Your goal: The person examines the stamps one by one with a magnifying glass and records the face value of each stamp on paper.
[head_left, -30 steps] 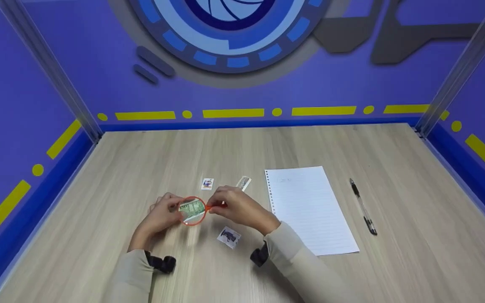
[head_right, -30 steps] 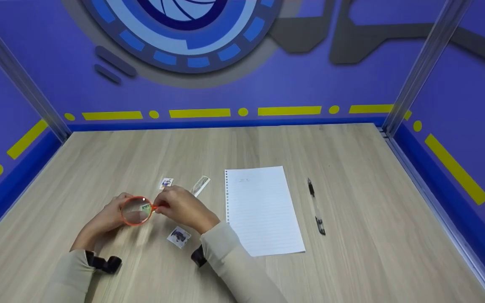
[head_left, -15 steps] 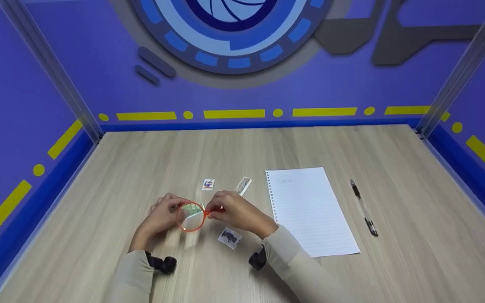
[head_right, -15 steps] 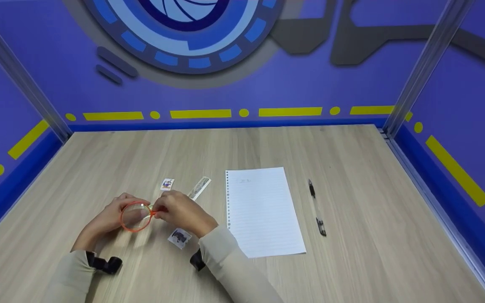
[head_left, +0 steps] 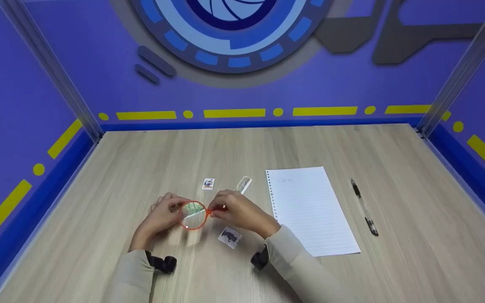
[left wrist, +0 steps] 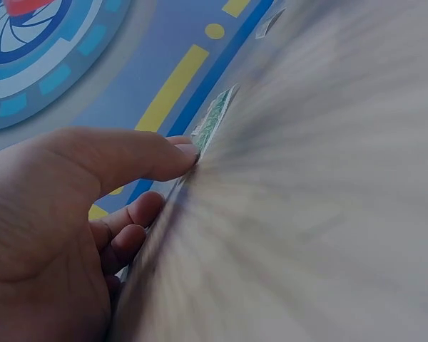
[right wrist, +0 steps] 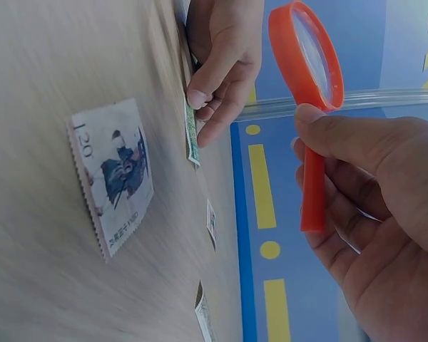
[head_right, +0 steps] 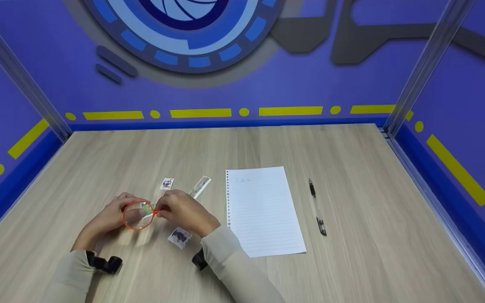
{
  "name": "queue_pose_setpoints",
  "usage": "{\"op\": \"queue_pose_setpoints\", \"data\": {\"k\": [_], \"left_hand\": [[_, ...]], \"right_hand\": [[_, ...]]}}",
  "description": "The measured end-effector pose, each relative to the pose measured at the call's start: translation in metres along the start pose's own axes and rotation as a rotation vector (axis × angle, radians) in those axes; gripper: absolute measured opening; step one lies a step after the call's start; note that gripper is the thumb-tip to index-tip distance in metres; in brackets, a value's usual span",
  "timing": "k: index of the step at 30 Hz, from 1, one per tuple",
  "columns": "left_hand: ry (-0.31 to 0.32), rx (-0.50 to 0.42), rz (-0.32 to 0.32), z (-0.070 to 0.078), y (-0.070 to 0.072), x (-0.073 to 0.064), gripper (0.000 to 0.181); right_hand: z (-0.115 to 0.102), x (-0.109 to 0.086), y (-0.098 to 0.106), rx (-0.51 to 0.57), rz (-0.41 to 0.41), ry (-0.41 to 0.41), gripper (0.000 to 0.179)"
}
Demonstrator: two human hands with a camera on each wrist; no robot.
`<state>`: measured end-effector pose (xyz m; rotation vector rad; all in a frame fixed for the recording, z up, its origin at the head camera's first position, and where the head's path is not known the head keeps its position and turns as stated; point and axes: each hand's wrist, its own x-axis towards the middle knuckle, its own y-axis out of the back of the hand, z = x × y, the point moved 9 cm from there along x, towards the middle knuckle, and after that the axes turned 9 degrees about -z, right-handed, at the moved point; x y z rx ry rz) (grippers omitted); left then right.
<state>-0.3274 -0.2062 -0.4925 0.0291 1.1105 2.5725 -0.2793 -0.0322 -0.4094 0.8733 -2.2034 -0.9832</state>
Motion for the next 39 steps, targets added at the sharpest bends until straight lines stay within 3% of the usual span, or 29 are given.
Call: {"op": "queue_pose_setpoints", "data": {"k": [12,19,28,39], "left_hand": [[-0.008,-0.026,0.001,-0.001,0.002,0.0,0.026],[0.004,-0.02,-0.002,-0.001,0.001,-0.002,0.024],[0.004,-0.024,0.002,-0.001,-0.001,-0.002,0.026],[0.014,-0.036,-0.009,-0.002,-0.001,-0.003,0.027]], "right_hand": [[0.006,-0.006,0.014,0.036,0.02,-0.036,0.012],[0.016,-0.018,0.033,0.017,0.091,-0.049,0.011],[0.036,-0.047,0.069,0.04,0.216,-0.057,0.009],[0.07,-0.092,0.111,0.013,0.3,-0.186,0.01]]}}
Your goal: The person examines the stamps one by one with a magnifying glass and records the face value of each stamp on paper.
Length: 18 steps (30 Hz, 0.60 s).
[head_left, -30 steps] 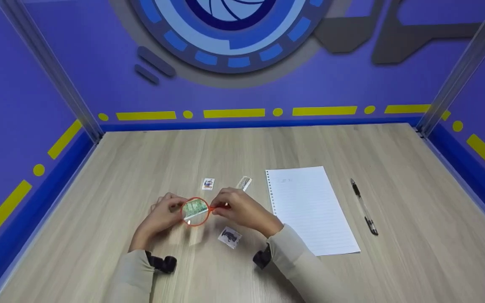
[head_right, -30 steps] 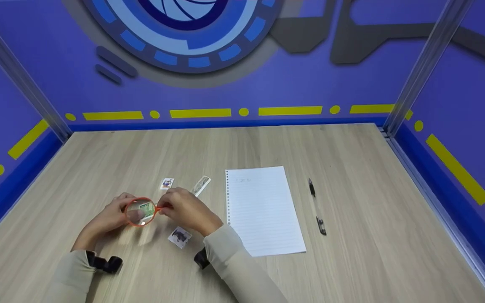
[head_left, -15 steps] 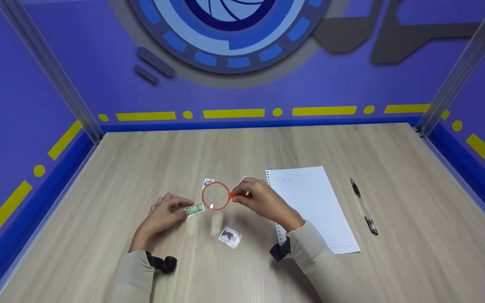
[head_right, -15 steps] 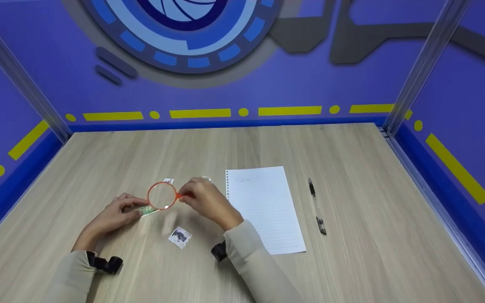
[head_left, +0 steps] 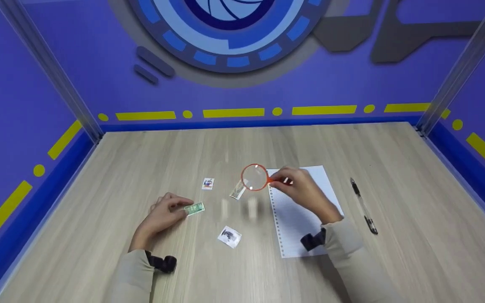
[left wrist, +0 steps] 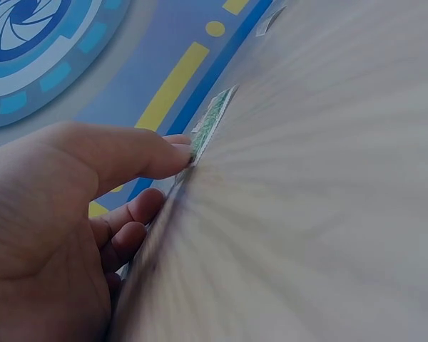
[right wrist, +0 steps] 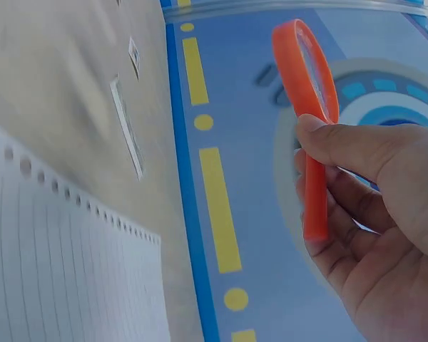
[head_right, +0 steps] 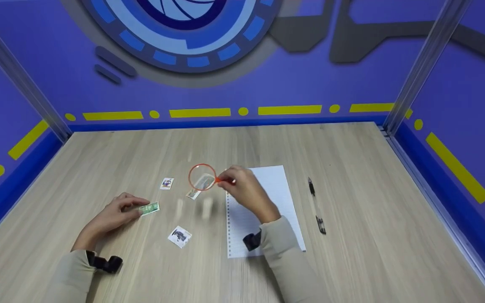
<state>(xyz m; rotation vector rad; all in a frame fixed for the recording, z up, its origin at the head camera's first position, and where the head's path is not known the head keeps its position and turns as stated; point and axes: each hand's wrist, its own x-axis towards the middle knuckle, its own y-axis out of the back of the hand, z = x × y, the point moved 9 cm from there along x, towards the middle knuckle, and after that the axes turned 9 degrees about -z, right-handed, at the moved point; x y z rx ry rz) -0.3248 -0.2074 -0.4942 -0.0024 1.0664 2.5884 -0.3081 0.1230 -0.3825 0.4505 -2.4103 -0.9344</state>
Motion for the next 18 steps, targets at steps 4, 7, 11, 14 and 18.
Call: {"op": "queue_pose_setpoints", "data": {"k": [4,7,11,14,18], "left_hand": [[0.005,-0.002,-0.005,0.0,0.0,0.0,0.027],[0.007,-0.008,-0.008,0.0,-0.001,-0.001,0.027],[0.011,-0.015,-0.006,0.0,-0.001,-0.001,0.027],[0.016,-0.016,-0.005,-0.001,-0.001,0.0,0.026],[0.023,-0.025,-0.002,-0.002,-0.002,0.0,0.026]], "right_hand": [[0.014,-0.012,0.02,-0.034,0.041,-0.038,0.011],[0.024,-0.024,0.035,-0.07,0.083,-0.053,0.011],[0.037,-0.039,0.055,-0.12,0.139,-0.088,0.011],[0.048,-0.049,0.067,-0.146,0.154,-0.135,0.012],[0.061,-0.062,0.079,-0.159,0.161,-0.199,0.014]]}}
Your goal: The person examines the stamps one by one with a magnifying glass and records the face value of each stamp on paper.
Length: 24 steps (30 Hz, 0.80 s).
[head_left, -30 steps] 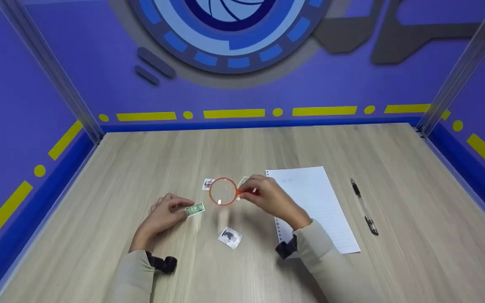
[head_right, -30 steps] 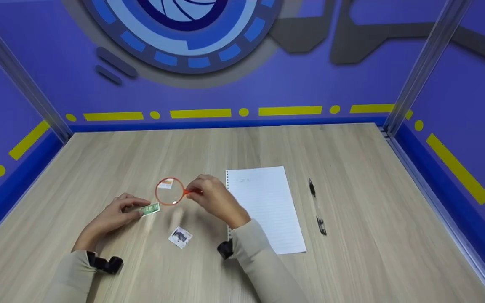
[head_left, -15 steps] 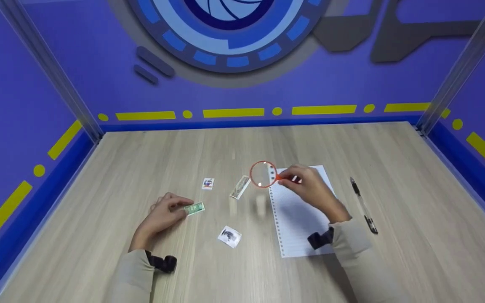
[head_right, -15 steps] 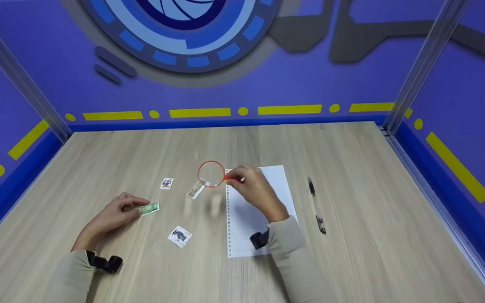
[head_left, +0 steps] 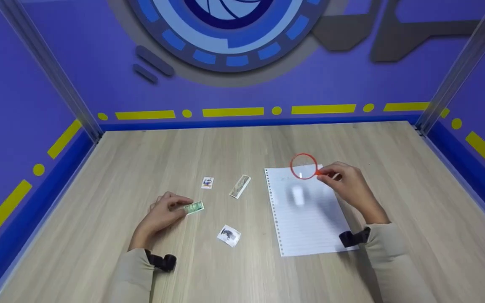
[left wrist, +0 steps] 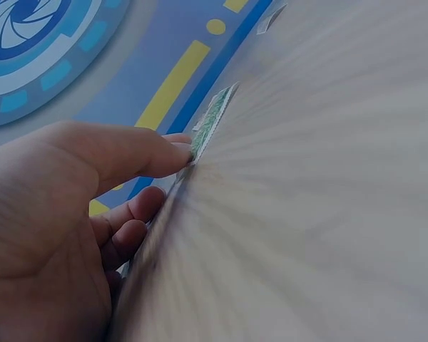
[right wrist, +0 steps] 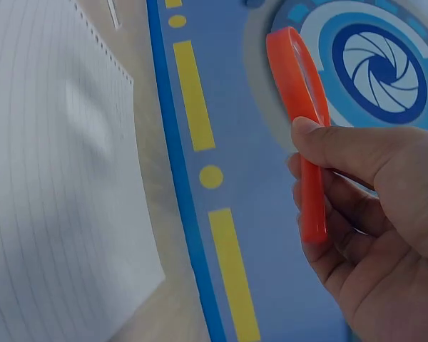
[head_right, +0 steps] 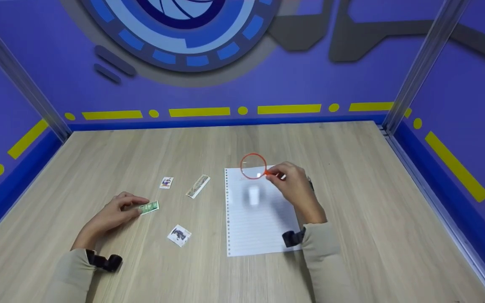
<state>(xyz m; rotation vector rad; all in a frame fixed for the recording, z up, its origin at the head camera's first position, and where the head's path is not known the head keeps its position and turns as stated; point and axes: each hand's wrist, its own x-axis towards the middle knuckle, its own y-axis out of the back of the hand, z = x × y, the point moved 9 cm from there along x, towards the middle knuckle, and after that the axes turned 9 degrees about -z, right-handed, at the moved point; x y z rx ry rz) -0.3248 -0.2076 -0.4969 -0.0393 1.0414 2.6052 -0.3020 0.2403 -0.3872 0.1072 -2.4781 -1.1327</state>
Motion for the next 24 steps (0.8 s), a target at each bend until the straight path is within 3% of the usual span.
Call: {"op": "queue_pose_setpoints", "data": {"k": [12,24], "left_hand": [[-0.013,-0.013,-0.001,-0.001,-0.002,-0.001,0.026],[-0.043,0.005,0.006,0.002,0.001,-0.001,0.025]], "right_hand": [[0.044,-0.03,0.038,-0.028,0.08,-0.079,0.013],[0.09,-0.061,0.072,-0.067,0.142,-0.24,0.025]]}}
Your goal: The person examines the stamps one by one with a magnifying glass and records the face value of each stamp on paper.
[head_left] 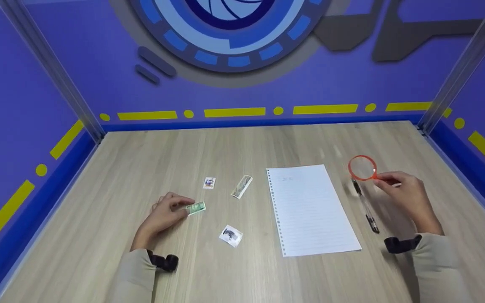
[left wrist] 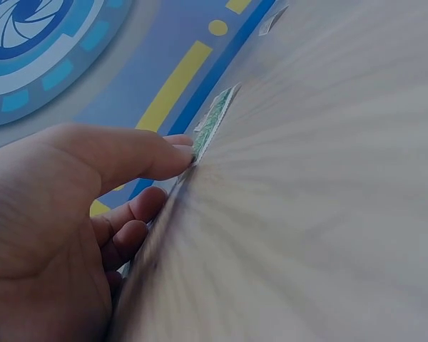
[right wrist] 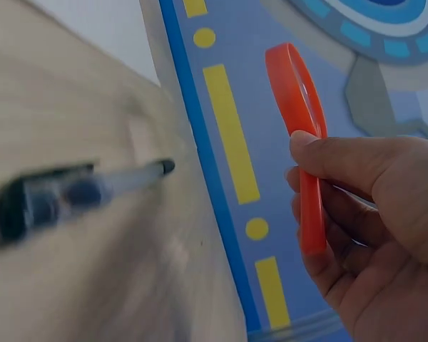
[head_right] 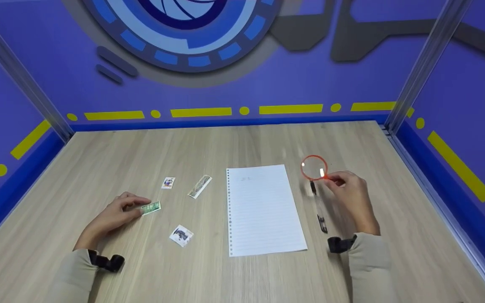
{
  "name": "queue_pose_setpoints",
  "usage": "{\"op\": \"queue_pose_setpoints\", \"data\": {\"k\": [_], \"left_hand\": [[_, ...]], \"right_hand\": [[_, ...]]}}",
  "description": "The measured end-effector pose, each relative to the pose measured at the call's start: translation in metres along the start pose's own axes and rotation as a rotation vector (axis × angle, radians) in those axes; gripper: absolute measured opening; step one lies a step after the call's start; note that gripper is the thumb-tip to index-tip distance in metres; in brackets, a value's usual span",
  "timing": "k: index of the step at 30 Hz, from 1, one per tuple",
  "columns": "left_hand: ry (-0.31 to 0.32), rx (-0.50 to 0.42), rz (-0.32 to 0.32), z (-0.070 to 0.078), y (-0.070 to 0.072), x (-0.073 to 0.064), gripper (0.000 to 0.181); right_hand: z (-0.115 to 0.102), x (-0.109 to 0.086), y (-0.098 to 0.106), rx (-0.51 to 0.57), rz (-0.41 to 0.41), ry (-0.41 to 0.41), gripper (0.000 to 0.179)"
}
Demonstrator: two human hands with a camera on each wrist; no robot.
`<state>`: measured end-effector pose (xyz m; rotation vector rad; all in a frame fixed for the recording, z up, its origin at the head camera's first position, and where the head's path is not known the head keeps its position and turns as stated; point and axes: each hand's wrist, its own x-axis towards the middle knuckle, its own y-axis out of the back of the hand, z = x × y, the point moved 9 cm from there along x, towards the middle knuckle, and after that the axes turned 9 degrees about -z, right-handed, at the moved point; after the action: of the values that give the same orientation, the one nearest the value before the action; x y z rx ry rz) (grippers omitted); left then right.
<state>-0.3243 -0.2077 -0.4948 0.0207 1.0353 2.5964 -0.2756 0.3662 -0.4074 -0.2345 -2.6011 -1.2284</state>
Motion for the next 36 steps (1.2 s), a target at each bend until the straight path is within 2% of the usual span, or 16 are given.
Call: {"op": "queue_pose_setpoints", "data": {"k": [11,22,27,30,36], "left_hand": [[0.046,-0.045,-0.007,-0.003,0.0,-0.001,0.026],[0.019,-0.093,0.002,-0.003,0.001,-0.001,0.027],[0.0,-0.14,0.01,-0.001,0.002,0.0,0.029],[-0.012,-0.135,0.015,0.003,0.005,0.001,0.029],[-0.015,-0.087,0.034,0.025,0.011,-0.001,0.028]], "right_hand": [[0.056,-0.014,0.018,-0.04,-0.072,-0.228,0.037],[0.093,-0.024,0.02,-0.029,-0.161,-0.4,0.04],[0.103,-0.027,0.022,-0.033,-0.179,-0.431,0.042],[0.107,-0.028,0.022,-0.028,-0.187,-0.438,0.044],[0.112,-0.03,0.025,-0.019,-0.191,-0.428,0.047]]}}
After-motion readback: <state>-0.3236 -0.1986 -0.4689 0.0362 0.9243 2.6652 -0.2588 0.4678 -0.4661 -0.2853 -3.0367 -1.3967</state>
